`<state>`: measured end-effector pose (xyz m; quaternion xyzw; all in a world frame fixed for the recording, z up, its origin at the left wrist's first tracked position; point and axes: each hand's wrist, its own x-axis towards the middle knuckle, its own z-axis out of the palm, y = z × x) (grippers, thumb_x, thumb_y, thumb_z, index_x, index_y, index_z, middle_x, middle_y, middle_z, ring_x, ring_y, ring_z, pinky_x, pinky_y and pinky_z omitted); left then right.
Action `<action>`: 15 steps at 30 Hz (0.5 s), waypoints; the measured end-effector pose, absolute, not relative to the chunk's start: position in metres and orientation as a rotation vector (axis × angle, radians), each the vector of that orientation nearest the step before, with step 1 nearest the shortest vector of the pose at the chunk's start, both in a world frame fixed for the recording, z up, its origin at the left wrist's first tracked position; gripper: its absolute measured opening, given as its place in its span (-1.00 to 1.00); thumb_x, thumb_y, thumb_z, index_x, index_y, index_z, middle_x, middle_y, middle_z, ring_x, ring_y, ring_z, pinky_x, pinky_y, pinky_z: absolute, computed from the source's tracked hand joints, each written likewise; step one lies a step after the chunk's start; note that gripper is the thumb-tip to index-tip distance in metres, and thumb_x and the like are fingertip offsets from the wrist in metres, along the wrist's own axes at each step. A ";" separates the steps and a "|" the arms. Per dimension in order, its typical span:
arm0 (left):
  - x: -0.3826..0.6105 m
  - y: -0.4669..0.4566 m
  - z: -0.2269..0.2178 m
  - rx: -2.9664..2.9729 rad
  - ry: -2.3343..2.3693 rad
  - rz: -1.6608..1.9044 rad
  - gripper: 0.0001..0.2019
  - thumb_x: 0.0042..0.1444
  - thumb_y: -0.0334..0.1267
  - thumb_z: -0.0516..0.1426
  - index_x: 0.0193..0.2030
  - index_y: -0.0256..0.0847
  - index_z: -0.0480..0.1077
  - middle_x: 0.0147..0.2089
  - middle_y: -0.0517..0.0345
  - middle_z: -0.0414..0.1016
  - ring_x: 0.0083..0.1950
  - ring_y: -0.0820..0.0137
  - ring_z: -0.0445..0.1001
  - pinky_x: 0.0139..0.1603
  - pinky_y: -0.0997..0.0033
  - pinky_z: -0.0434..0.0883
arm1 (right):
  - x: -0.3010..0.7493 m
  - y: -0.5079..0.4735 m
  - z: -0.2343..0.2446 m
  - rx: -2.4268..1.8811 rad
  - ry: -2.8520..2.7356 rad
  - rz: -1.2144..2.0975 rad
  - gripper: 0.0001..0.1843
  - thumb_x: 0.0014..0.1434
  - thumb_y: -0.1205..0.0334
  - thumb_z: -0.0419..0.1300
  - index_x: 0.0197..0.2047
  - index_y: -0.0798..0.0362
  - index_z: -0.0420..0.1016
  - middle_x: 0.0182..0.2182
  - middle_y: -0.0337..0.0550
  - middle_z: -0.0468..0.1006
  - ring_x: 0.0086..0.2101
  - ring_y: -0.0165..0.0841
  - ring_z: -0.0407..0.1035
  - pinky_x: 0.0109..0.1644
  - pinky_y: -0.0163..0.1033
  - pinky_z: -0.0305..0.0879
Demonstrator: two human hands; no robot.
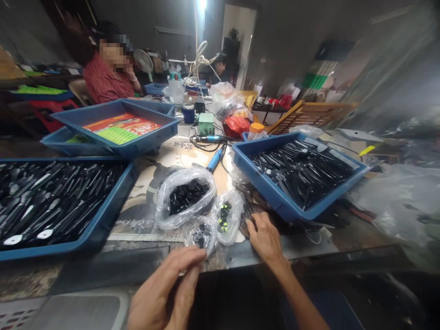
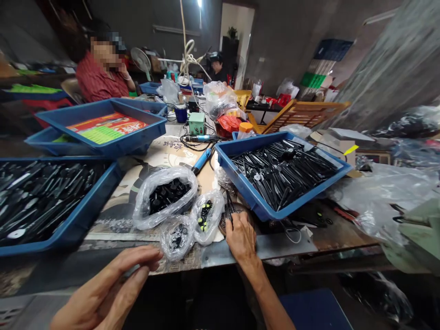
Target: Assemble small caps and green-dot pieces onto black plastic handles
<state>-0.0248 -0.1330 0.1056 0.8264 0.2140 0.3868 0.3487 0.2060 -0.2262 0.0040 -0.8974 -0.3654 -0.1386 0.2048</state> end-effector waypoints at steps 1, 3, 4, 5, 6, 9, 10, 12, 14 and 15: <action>-0.025 -0.131 0.102 2.179 0.536 1.014 -0.74 0.07 -0.41 0.14 -0.09 -0.09 0.44 -0.12 0.22 0.55 -0.10 0.42 0.52 0.04 0.57 0.39 | 0.206 -0.226 0.002 -2.484 -1.017 -0.406 -0.79 0.19 0.25 0.03 -0.42 0.07 0.41 -0.41 -0.11 0.42 -0.47 -0.33 0.37 -0.42 -0.29 0.18; -0.024 -0.128 0.097 2.223 0.495 1.014 -0.74 0.09 -0.43 0.13 -0.08 -0.12 0.42 -0.12 0.21 0.53 -0.10 0.44 0.51 0.02 0.61 0.38 | 0.207 -0.226 0.001 -2.440 -1.007 -0.454 -0.76 0.22 0.23 0.01 -0.43 0.07 0.39 -0.41 -0.11 0.40 -0.42 -0.32 0.38 -0.37 -0.28 0.22; -0.022 -0.127 0.096 2.225 0.471 1.011 -0.75 0.10 -0.44 0.11 -0.08 -0.13 0.40 -0.14 0.20 0.53 -0.11 0.45 0.51 0.00 0.62 0.39 | 0.206 -0.227 0.000 -2.420 -0.997 -0.480 -0.75 0.23 0.22 -0.01 -0.43 0.08 0.38 -0.40 -0.11 0.40 -0.39 -0.32 0.38 -0.33 -0.28 0.24; -0.019 -0.126 0.095 2.217 0.451 1.005 -0.76 0.11 -0.45 0.10 -0.09 -0.13 0.39 -0.15 0.20 0.52 -0.12 0.47 0.51 -0.02 0.63 0.39 | 0.205 -0.227 0.000 -2.398 -0.985 -0.516 -0.74 0.25 0.21 -0.02 -0.42 0.08 0.37 -0.40 -0.10 0.39 -0.38 -0.31 0.38 -0.31 -0.27 0.25; -0.015 -0.126 0.094 2.204 0.431 0.999 -0.76 0.12 -0.46 0.08 -0.09 -0.14 0.38 -0.17 0.19 0.52 -0.13 0.48 0.50 -0.04 0.63 0.40 | 0.203 -0.228 0.000 -2.370 -0.978 -0.567 -0.73 0.26 0.21 -0.03 -0.41 0.08 0.37 -0.40 -0.09 0.38 -0.37 -0.31 0.37 -0.30 -0.27 0.26; 0.000 -0.126 0.090 2.180 0.360 0.981 -0.76 0.13 -0.51 0.03 -0.10 -0.19 0.36 -0.19 0.14 0.50 -0.12 0.48 0.48 -0.07 0.62 0.40 | 0.193 -0.227 0.005 -2.244 -1.015 -0.761 -0.76 0.27 0.24 0.00 -0.41 0.09 0.35 -0.40 -0.06 0.37 -0.36 -0.29 0.34 -0.30 -0.26 0.28; 0.005 -0.126 0.087 2.196 0.330 0.973 -0.75 0.13 -0.52 0.02 -0.09 -0.21 0.36 -0.17 0.10 0.49 -0.10 0.47 0.48 -0.05 0.59 0.40 | 0.187 -0.227 0.009 -2.196 -1.044 -0.813 -0.79 0.26 0.26 0.02 -0.40 0.10 0.34 -0.40 -0.05 0.37 -0.35 -0.29 0.34 -0.30 -0.26 0.28; 0.015 -0.127 0.081 2.290 0.260 0.974 -0.70 0.13 -0.55 -0.03 -0.03 -0.26 0.35 -0.10 -0.02 0.46 -0.04 0.40 0.45 -0.04 0.49 0.41 | 0.175 -0.228 0.021 -2.110 -1.113 -0.860 -0.86 0.24 0.32 0.06 -0.37 0.13 0.34 -0.39 -0.03 0.38 -0.32 -0.28 0.33 -0.27 -0.24 0.30; 0.024 -0.128 0.074 2.467 0.181 1.001 -0.62 0.14 -0.55 -0.07 0.06 -0.28 0.33 0.01 -0.13 0.41 0.03 0.29 0.41 -0.02 0.32 0.42 | 0.160 -0.229 0.037 -2.017 -1.188 -0.843 -0.92 0.21 0.39 0.08 -0.34 0.15 0.34 -0.41 -0.04 0.37 -0.31 -0.27 0.32 -0.24 -0.23 0.30; 0.027 -0.128 0.071 2.566 0.131 1.006 -0.59 0.16 -0.54 -0.08 0.11 -0.27 0.30 0.06 -0.14 0.38 0.06 0.24 0.38 0.00 0.24 0.41 | 0.152 -0.230 0.045 -1.971 -1.227 -0.800 -0.94 0.20 0.43 0.07 -0.32 0.16 0.33 -0.41 -0.04 0.37 -0.31 -0.27 0.32 -0.24 -0.23 0.31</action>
